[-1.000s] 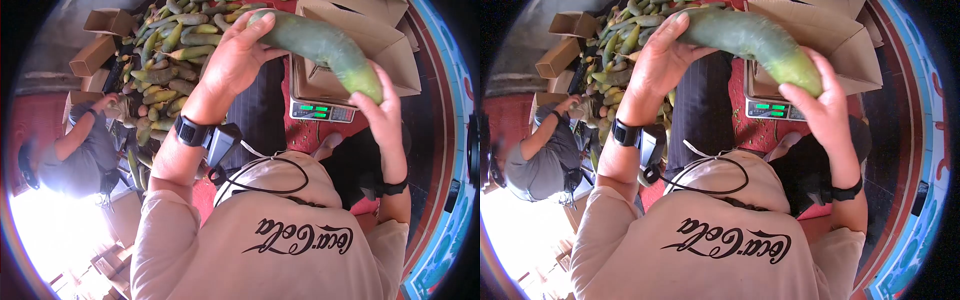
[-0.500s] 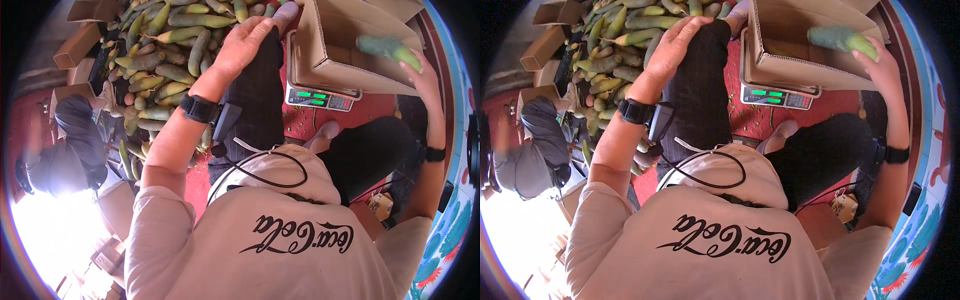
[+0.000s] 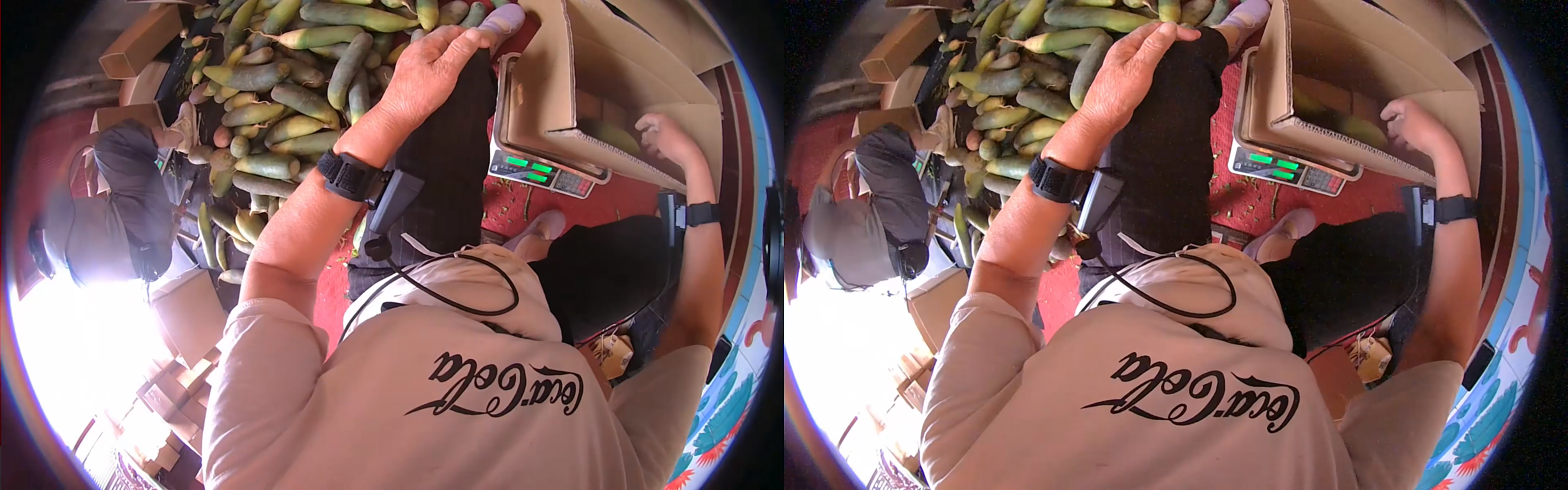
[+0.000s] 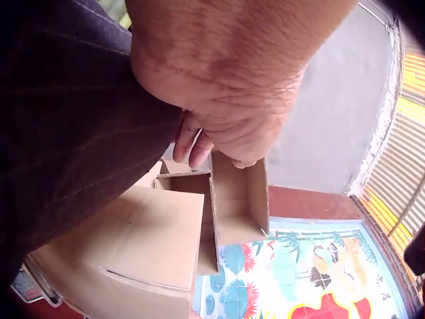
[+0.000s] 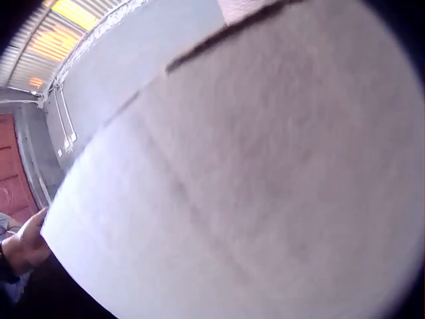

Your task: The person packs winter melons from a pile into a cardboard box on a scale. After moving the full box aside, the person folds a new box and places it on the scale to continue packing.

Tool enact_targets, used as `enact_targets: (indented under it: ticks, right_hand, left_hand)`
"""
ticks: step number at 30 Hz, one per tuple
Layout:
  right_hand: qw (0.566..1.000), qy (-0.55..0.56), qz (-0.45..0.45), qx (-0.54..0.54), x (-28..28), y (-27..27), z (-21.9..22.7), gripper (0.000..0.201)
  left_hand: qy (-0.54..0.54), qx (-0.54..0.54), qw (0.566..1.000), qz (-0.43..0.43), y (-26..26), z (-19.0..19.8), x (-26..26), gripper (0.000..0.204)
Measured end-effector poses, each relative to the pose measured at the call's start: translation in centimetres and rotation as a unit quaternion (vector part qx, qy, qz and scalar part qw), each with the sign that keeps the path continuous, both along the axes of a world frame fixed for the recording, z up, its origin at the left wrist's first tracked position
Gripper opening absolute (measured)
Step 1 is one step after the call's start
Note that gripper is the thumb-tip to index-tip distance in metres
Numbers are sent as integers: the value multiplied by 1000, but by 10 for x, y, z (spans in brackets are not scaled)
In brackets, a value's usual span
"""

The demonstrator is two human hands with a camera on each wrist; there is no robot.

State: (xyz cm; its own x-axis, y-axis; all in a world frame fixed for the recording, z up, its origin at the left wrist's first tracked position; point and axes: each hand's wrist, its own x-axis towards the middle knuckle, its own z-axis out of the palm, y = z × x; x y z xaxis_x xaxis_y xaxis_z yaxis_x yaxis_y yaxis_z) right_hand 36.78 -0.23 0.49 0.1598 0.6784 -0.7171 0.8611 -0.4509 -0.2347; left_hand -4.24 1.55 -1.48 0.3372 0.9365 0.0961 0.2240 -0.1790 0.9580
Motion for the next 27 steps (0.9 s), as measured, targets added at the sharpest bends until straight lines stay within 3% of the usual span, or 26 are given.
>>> enact_targets:
  ticks: [2, 6, 9, 10, 12, 16, 20, 22, 26, 27]
  right_hand:
    - [999, 2, 12, 35, 1, -3, 8, 27]
    - [986, 6, 43, 160, 5, -16, 20, 24]
    - [960, -19, 46, 277, -7, -40, 40, 26]
    - [941, -43, 45, 332, -14, -51, 47, 27]
    - [918, -68, 37, 389, -20, -73, 57, 27]
    - [841, -139, 6, 523, -18, -112, 61, 23]
    - [831, -88, -47, 548, -10, -142, 51, 20]
    - [807, -118, -42, 577, -2, -153, 38, 19]
    - [803, -175, -21, 569, -9, -166, 35, 19]
    - [804, -173, -20, 568, -5, -170, 30, 19]
  left_hand:
    - [-60, -29, 998, -10, 1, 2, 0, 43]
    - [-81, -44, 995, -22, 2, 6, -8, 46]
    - [-366, -149, 917, -47, 6, 3, -25, 40]
    - [-288, -158, 944, 15, 10, 0, -39, 42]
    - [-240, -134, 959, 69, 15, 3, -63, 46]
    - [-284, -141, 928, 193, 17, 22, -127, 41]
    - [-296, -116, 909, 269, 6, 38, -199, 42]
    - [-279, -106, 898, 325, -5, 50, -240, 42]
    - [-234, -53, 889, 390, -24, 73, -300, 43]
    - [-252, -46, 868, 425, -29, 83, -305, 44]
